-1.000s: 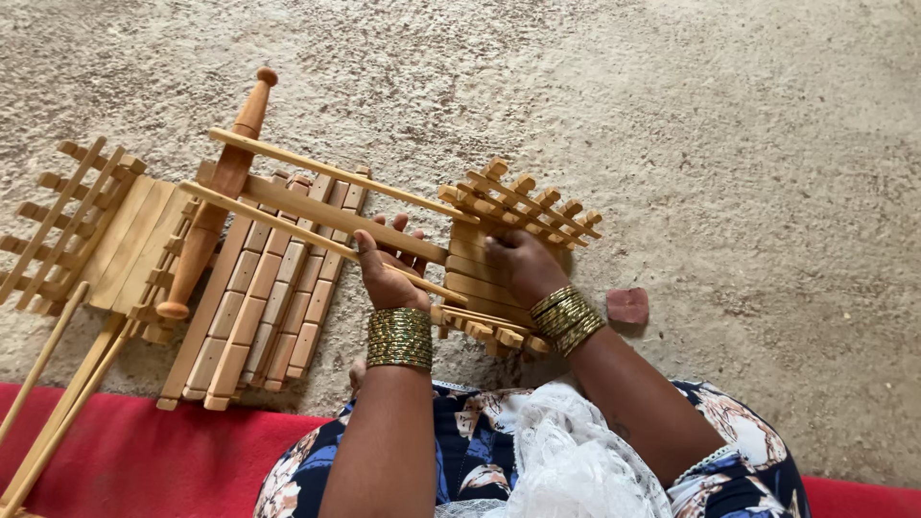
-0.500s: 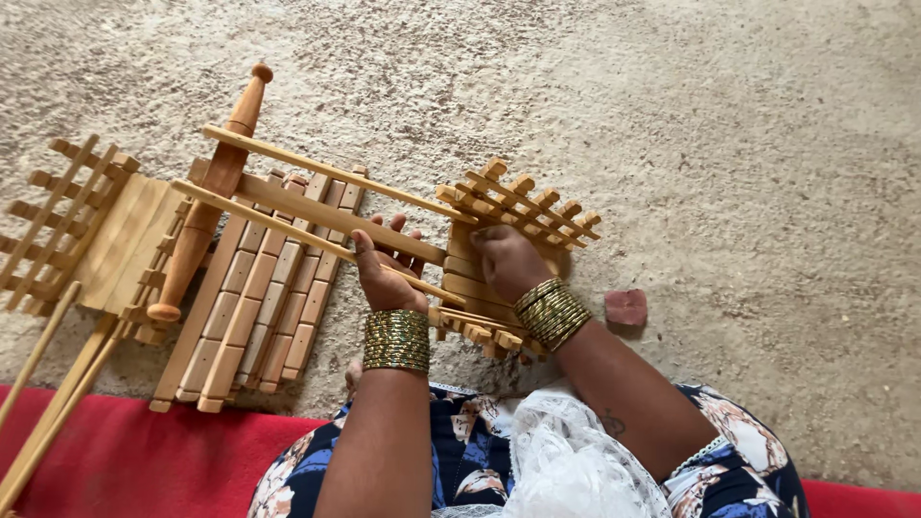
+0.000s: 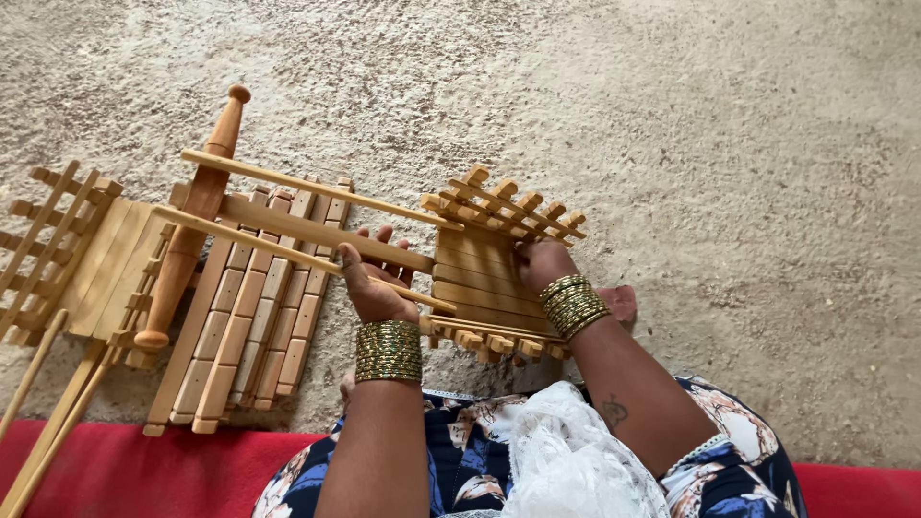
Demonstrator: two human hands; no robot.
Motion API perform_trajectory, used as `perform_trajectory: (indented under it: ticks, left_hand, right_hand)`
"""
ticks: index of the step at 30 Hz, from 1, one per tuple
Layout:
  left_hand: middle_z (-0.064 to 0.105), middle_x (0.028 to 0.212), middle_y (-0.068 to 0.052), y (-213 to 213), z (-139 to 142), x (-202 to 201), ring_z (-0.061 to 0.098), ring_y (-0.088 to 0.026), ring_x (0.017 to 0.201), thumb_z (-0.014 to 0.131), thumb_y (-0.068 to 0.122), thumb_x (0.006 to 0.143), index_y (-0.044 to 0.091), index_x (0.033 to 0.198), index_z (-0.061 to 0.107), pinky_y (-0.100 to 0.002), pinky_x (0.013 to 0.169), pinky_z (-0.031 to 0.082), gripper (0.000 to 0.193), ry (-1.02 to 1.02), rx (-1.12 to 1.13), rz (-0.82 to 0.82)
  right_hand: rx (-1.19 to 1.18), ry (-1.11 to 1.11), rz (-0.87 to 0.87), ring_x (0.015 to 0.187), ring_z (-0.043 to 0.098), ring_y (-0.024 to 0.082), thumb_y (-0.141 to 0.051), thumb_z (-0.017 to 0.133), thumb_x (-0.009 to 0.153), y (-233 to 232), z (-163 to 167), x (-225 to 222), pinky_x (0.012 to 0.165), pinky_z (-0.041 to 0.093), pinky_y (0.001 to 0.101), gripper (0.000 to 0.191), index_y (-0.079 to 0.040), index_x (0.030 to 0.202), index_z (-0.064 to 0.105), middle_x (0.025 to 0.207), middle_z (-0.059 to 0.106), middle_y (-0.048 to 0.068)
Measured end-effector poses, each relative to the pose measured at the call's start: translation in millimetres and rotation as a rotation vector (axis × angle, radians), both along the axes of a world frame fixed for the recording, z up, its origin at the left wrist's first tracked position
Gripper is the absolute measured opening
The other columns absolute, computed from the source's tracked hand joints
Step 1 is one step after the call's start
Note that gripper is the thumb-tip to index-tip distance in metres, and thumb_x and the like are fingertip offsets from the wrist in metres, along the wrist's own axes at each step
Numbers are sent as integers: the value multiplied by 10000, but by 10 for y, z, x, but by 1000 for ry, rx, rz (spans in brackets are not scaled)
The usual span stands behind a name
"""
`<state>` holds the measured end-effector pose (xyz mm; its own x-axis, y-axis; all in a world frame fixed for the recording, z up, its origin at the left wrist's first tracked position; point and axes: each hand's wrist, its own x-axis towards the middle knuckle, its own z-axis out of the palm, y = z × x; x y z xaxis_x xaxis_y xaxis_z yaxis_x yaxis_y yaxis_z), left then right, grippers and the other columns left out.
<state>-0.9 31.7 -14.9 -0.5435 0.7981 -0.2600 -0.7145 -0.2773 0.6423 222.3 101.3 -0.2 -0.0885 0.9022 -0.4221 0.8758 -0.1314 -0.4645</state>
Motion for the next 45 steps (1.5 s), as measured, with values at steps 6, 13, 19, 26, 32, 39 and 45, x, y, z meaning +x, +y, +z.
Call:
perform_trajectory:
  ticks: [6, 13, 19, 26, 32, 39, 45]
  left_hand:
    - [663, 1088, -97, 28, -18, 46, 656, -247, 886, 603, 628, 880, 145, 1229, 535, -404, 812, 573, 600, -15, 0, 22]
    - [662, 1096, -95, 18, -52, 10, 654, -243, 892, 588, 628, 893, 154, 1225, 539, -406, 816, 570, 581, -36, 6, 5]
    - [664, 1126, -88, 21, -69, -2, 652, -242, 927, 577, 629, 897, 162, 1232, 542, -418, 864, 556, 576, -49, -25, -5]
    - [651, 1167, -79, 56, -104, 30, 636, -234, 961, 547, 632, 895, 180, 1273, 533, -420, 879, 535, 589, -42, -41, -15]
    - [642, 1158, -98, 44, -80, 21, 624, -251, 953, 562, 620, 912, 167, 1275, 527, -437, 877, 540, 581, -34, -1, -16]
    - [649, 1153, -77, 22, -27, 7, 632, -229, 951, 565, 615, 908, 166, 1248, 536, -421, 871, 544, 564, -59, -15, -36]
    - [658, 1125, -97, 48, -50, 30, 638, -235, 928, 574, 601, 911, 153, 1252, 535, -401, 854, 547, 564, -6, -13, -5]
  right_hand:
    - [300, 65, 376, 888, 736, 193, -113, 583, 968, -214, 135, -368, 782, 642, 296, 240, -83, 1166, 715, 1196, 694, 119]
    - [570, 230, 445, 957, 739, 197, -164, 603, 1019, -180, 48, -272, 789, 631, 314, 203, -173, 1119, 781, 1186, 749, 111]
    - [234, -54, 76, 985, 717, 222, -106, 764, 827, 13, -47, 284, 928, 571, 341, 342, -94, 1166, 729, 1133, 742, 160]
    - [73, 33, 175, 889, 723, 228, -162, 643, 957, -208, 176, -221, 838, 611, 350, 232, -168, 1169, 737, 1143, 746, 114]
    - [369, 265, 480, 872, 730, 194, -130, 615, 921, -352, 176, -445, 725, 641, 348, 268, -188, 1140, 758, 1161, 713, 67]
    - [67, -269, 275, 969, 711, 247, -252, 702, 866, 112, -57, 358, 923, 568, 367, 337, -187, 1193, 746, 1161, 732, 116]
    - [-67, -117, 200, 904, 723, 198, -355, 545, 1046, -197, 154, -182, 793, 605, 323, 288, -215, 1169, 765, 1031, 783, 84]
